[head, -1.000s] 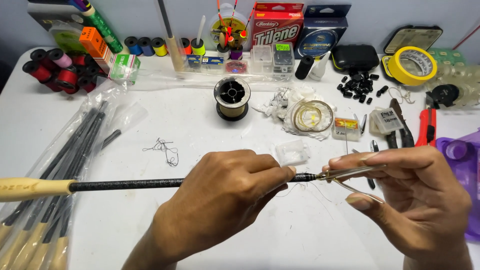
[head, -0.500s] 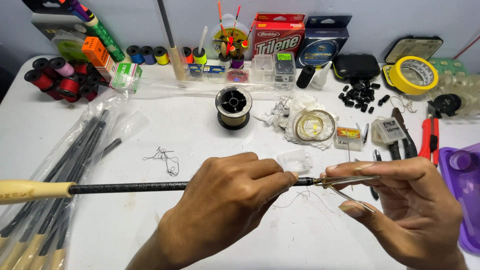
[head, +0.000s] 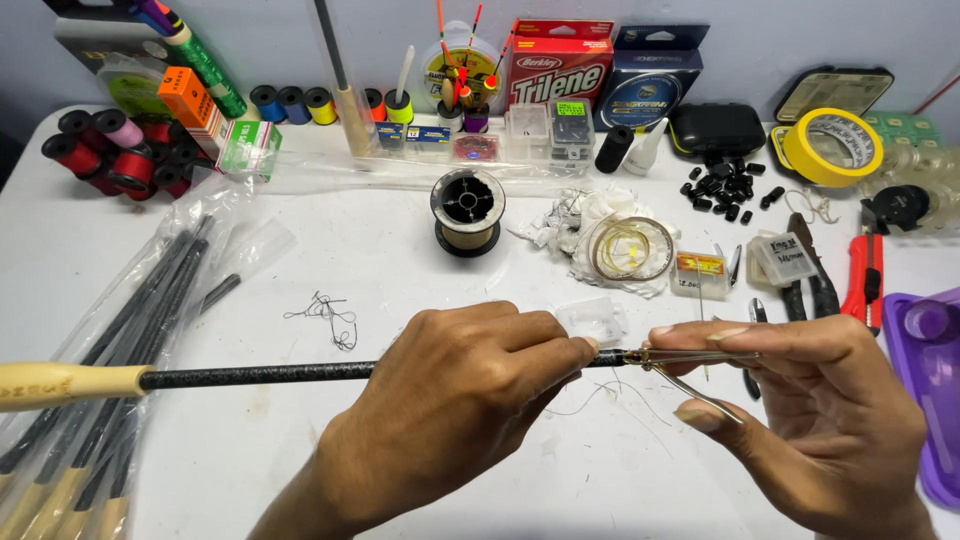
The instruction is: Repairing the tip of a fishing rod by meticulously wrapping thread and securing it using a small hook tool.
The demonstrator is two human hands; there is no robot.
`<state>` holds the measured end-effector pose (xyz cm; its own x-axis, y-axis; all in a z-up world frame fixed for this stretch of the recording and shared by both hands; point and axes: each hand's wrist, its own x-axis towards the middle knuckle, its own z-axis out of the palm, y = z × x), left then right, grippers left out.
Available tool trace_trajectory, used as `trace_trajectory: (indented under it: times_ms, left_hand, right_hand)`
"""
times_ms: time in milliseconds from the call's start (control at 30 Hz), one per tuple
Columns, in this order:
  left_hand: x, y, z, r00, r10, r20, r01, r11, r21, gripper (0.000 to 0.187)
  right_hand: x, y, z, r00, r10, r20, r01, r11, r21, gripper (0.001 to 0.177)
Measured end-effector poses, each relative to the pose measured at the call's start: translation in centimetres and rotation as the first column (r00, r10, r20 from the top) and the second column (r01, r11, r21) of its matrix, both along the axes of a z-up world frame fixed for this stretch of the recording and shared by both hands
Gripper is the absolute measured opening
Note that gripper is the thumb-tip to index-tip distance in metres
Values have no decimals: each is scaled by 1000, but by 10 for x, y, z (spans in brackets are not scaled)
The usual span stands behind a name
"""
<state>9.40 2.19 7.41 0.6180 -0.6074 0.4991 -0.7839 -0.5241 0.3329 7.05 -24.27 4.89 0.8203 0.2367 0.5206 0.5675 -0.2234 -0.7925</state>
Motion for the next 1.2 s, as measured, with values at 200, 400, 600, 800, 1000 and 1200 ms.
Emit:
trace_trajectory:
  times_ms: [200,400,600,800,1000,1200]
  left_hand:
    - [0,0,1,1000,-8,-15,8,1000,-9,10]
    - [0,1,1,1000,-23,-17,22,999,-39,8]
    - [0,1,1,999,-27,-34,26,999,-30,7]
    - [0,1,1,998,-32,-62,30,999,-36,7]
    - [0,0,2,998,-31,-48,29,999,-36,5]
    - [0,0,1,998,-30,-48,28,999,-28,6]
  right_hand:
    - [0,1,3,1000,-6,15,6,1000,-19,50]
    - [0,-4,-1,1000,16,2,-16,1000,-7,52]
    - [1,-5,-2,1000,25,12,-25,1000,-13,53]
    - [1,-7,-4,1000,25,13,-25,1000,5,54]
    - [0,-6,-4,1000,11,16,-11,1000,1,52]
    - [0,-7,-5,1000,3,21,-3,1000,-4,52]
